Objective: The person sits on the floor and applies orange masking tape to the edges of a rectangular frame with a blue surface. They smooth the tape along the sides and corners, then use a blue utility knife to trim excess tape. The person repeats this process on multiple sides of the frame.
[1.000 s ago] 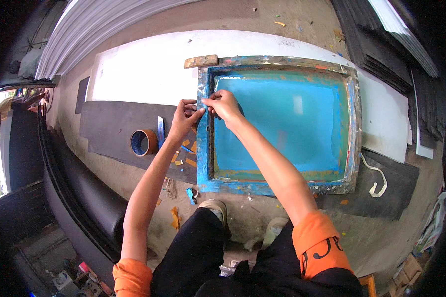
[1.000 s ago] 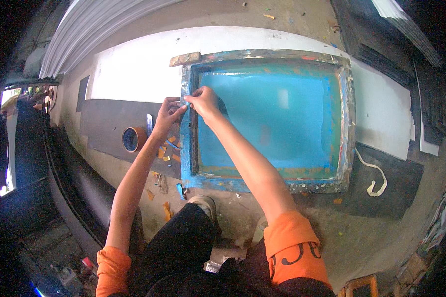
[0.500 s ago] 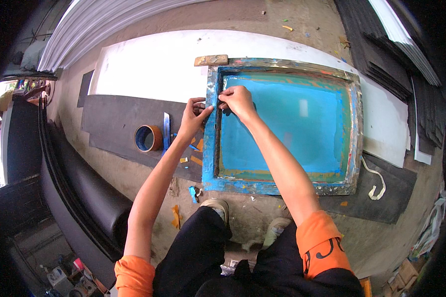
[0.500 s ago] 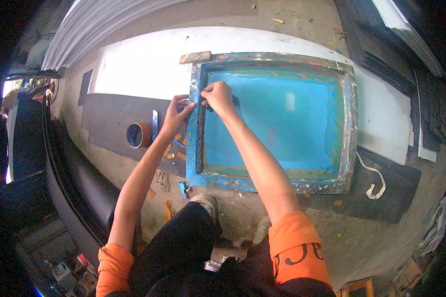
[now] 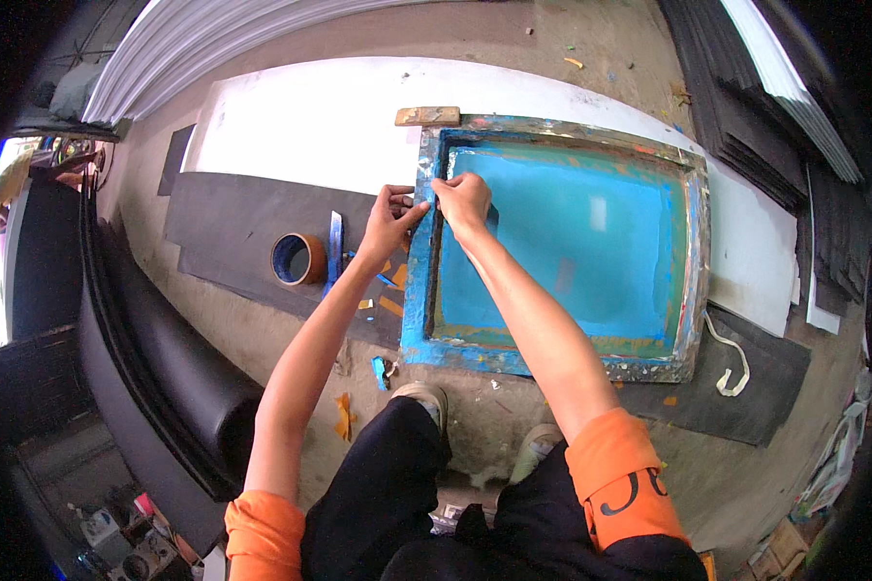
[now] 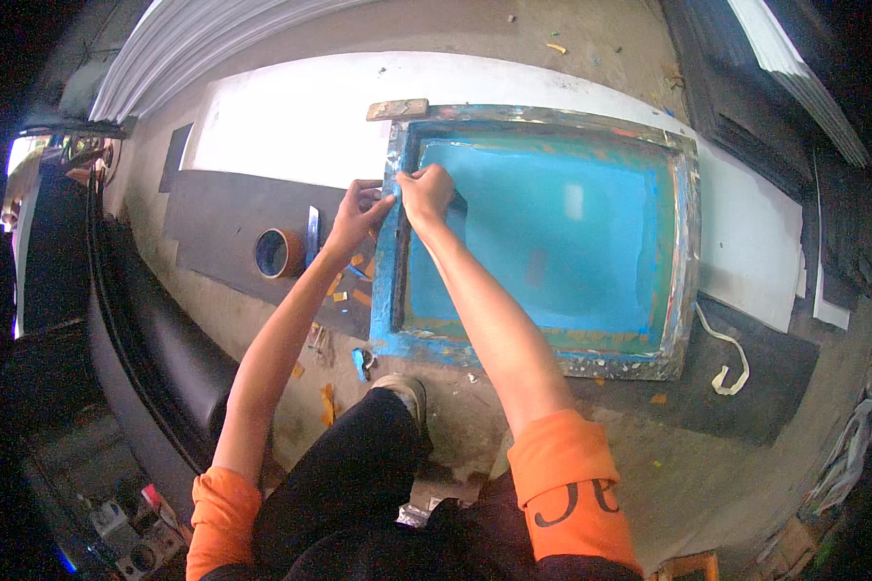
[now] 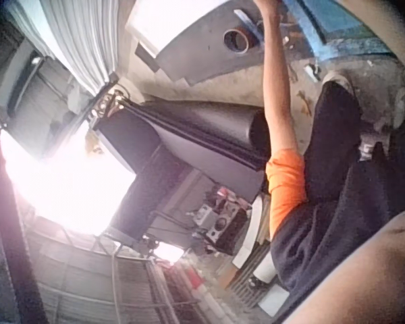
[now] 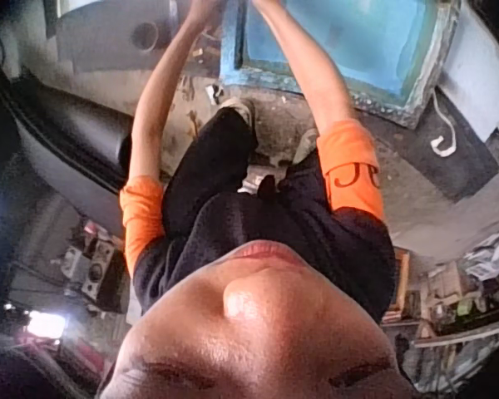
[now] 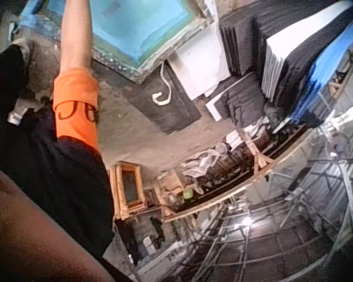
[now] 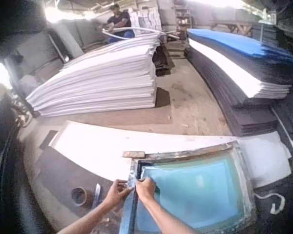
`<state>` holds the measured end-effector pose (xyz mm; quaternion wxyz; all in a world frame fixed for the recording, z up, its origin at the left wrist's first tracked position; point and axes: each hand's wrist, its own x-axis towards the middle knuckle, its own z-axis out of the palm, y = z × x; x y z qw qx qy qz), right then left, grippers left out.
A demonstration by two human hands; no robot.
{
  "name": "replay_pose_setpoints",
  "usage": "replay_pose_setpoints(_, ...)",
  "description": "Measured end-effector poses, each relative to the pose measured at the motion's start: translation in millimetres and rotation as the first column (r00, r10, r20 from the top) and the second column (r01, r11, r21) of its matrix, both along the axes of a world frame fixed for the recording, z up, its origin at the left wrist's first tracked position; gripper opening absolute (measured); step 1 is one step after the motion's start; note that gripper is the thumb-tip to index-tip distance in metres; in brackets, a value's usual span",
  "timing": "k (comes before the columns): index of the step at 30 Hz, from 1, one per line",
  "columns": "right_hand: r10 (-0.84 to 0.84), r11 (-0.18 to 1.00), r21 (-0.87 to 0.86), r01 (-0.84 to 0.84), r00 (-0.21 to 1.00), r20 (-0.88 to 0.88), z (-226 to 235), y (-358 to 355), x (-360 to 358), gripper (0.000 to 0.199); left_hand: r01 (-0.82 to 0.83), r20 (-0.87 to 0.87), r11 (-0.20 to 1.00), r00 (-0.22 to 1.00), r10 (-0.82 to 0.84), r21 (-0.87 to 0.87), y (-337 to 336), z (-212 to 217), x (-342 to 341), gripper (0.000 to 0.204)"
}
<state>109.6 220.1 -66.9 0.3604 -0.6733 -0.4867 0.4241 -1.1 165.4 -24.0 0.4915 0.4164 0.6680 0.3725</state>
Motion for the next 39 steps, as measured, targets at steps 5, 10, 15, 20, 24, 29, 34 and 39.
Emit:
replay_pose_setpoints(5, -0.145, 0.989, -0.003, 0.145, 0.989, 0.002, 9, -10, -12, 0.023, -0.021, -0.071, 0.999, 0.997, 0.025, 0.046, -4, 3, -3, 0.041)
replay_pose_setpoints(10, -0.111, 0.993, -0.057, 0.105, 0.987, -0.116, 23, -20, 6, 0.023, -0.038, -0.101, 0.998, 0.994, 0.043, 0.056, -4, 0, -2, 0.041)
replay_pose_setpoints(15, 0.178, 0.979, 0.131, -0.154, 0.965, -0.195, 67, -31, 24, 0.013, 0.034, -0.221, 0.959, 0.975, 0.031, 0.280, -26, -4, -27, 0.028)
replay_pose_setpoints(20, 0.522, 0.780, 0.338, -0.527, 0.845, 0.114, 82, -65, -8, 0.013, -0.117, -0.282, 0.970, 0.943, 0.175, 0.211, -74, 39, -47, 0.018)
replay_pose_setpoints(24, 0.675, 0.566, 0.193, -0.801, 0.585, 0.450, 68, -85, -33, 0.015, -0.108, -0.541, 0.924, 0.784, 0.305, 0.366, -105, 41, -83, 0.021)
replay_pose_setpoints(29, 0.659, 0.469, -0.022, -0.883, 0.333, 0.675, 73, -103, -49, 0.015, 0.026, -0.827, 0.935, 0.475, 0.301, 0.355, -138, 31, -104, 0.027)
replay_pose_setpoints(34, 0.678, 0.425, 0.000, -0.905, 0.318, 0.663, 84, -102, -33, 0.019, 0.072, -0.811, 0.901, 0.471, 0.347, 0.427, -143, 34, -110, 0.018)
replay_pose_setpoints(39, 0.731, 0.457, 0.285, -0.842, 0.539, 0.419, 142, -111, 20, 0.060, -0.323, -0.029, 0.904, 0.938, 0.344, 0.282, -148, 79, -78, 0.014)
